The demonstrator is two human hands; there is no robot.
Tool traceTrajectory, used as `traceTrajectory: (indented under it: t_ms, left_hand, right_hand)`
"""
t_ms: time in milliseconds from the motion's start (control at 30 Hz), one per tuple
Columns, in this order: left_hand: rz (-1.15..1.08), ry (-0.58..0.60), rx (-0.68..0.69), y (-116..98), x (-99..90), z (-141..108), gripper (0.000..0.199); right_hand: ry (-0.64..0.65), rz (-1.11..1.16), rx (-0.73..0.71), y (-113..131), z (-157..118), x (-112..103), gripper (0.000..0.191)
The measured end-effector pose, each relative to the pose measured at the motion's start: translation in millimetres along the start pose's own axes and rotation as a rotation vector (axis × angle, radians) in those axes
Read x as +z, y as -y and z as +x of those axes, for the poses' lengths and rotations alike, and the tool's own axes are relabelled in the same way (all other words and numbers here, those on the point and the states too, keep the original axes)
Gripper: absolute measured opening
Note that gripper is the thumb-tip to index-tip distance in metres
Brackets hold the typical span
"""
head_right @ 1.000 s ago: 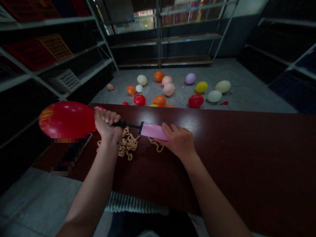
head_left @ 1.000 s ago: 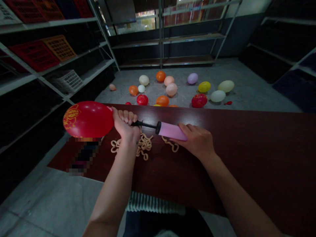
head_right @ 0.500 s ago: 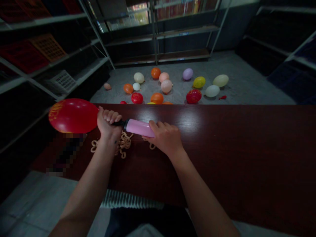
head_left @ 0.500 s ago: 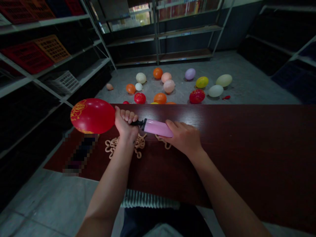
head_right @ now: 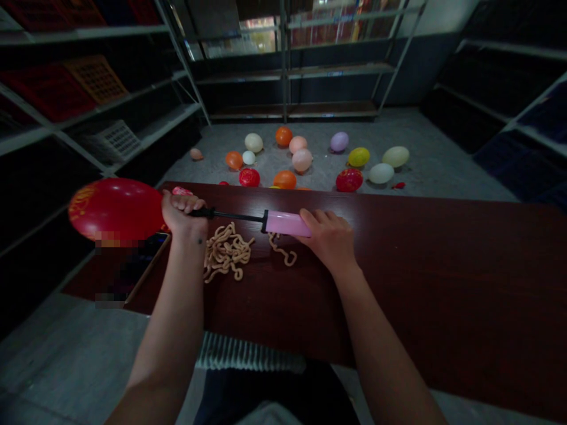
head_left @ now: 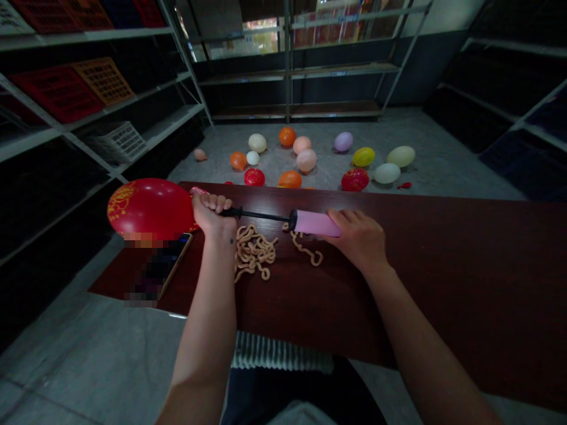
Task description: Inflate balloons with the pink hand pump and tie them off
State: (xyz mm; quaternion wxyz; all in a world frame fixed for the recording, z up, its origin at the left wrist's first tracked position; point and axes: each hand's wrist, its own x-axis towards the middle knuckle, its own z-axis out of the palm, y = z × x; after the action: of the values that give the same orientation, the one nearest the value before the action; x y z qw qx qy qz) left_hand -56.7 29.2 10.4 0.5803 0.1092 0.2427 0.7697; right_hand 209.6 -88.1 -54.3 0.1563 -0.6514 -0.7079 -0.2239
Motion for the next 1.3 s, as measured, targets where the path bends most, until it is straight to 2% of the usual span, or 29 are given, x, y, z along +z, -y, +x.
traceTrajectory:
  t_ms: [267, 467, 667, 833, 1067, 1300]
  left_hand:
    - [-0.087, -0.002, 0.069, -6.4, 5.6, -6.5, 0.056]
    - [-0.022, 0.079, 0.117, -0.2, 12.3, -19.7, 0.056]
    - [0.048, 0.167, 0.078, 19.3, 25.1, -49.7, 0.058]
    - [0.131, 0.205, 0.022, 39.9, 26.2, -65.9, 0.062]
    - [0.094, 0.160, -0.076, 50.6, 17.7, -59.2, 0.057]
    - [0.071, 0.074, -0.131, 45.3, 10.9, -41.5, 0.058]
  right_hand:
    - [-0.043, -0.030, 0.010, -8.3, -5.7, 4.8, 0.047]
    - [-0.038, 0.039, 0.006, -6.8, -10.8, 8.0, 0.051]
    - [-0.035, 0.148, -0.020, 4.3, -9.8, 4.6, 0.054]
    - [-0.006, 0.191, -0.003, 22.9, -5.8, -2.2, 0.056]
    - [0.029, 0.155, 0.011, 30.7, -3.4, -13.7, 0.049]
    - [0.021, 0.170, -0.016, 33.8, -1.1, -9.0, 0.050]
